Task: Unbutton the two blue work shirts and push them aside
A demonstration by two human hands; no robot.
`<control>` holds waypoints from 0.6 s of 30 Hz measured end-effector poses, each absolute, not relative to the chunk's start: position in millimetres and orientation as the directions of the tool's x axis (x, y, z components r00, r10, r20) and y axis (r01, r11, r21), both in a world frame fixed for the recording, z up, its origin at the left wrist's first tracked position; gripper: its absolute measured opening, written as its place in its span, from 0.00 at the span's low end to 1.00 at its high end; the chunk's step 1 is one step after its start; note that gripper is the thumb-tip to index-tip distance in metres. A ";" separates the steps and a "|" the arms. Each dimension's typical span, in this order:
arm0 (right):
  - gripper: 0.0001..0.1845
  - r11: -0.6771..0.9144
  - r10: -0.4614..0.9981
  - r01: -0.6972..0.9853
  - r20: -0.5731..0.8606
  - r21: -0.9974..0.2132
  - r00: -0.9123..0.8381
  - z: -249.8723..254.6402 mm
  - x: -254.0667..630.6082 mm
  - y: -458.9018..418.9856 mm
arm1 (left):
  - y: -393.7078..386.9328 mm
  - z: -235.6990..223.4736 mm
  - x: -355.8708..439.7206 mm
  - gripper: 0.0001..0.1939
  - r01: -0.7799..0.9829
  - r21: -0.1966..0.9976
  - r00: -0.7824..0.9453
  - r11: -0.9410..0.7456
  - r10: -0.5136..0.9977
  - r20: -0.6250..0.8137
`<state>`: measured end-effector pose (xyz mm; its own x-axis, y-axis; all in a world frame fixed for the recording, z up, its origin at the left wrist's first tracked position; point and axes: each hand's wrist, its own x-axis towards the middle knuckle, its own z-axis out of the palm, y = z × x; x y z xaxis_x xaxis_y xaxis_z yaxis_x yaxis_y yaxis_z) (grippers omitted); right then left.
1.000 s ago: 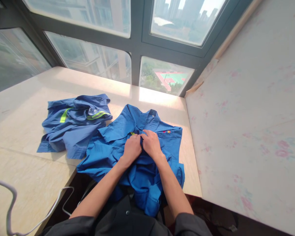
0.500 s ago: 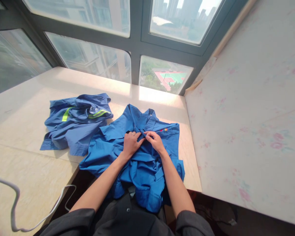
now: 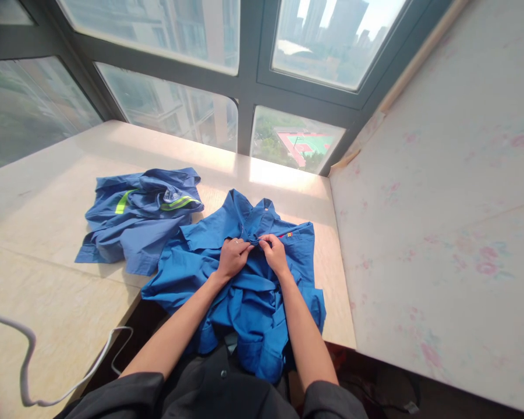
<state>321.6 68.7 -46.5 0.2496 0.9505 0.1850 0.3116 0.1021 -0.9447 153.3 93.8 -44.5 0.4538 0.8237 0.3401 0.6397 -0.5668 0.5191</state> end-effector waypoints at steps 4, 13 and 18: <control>0.10 0.101 0.924 0.382 0.229 -0.919 0.307 -48.6 317.7 71.3 | 95.3 -46.7 152.5 0.14 0.588 0.587 0.455 -0.557 0.827 0.329; 0.08 0.165 0.907 0.513 0.334 -0.843 0.257 -43.9 313.7 74.2 | 95.8 -48.0 149.9 0.12 0.540 0.642 0.441 -0.545 0.832 0.335; 0.10 0.280 0.888 0.577 0.436 -0.767 0.147 -47.5 309.5 69.9 | 95.2 -46.0 149.3 0.12 0.567 0.651 0.437 -0.505 0.854 0.282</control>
<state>309.5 69.9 -47.5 0.1472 0.8880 0.4357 0.5775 0.2804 -0.7667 149.3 95.2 -46.0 0.4366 0.8542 0.2823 0.5671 -0.5049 0.6507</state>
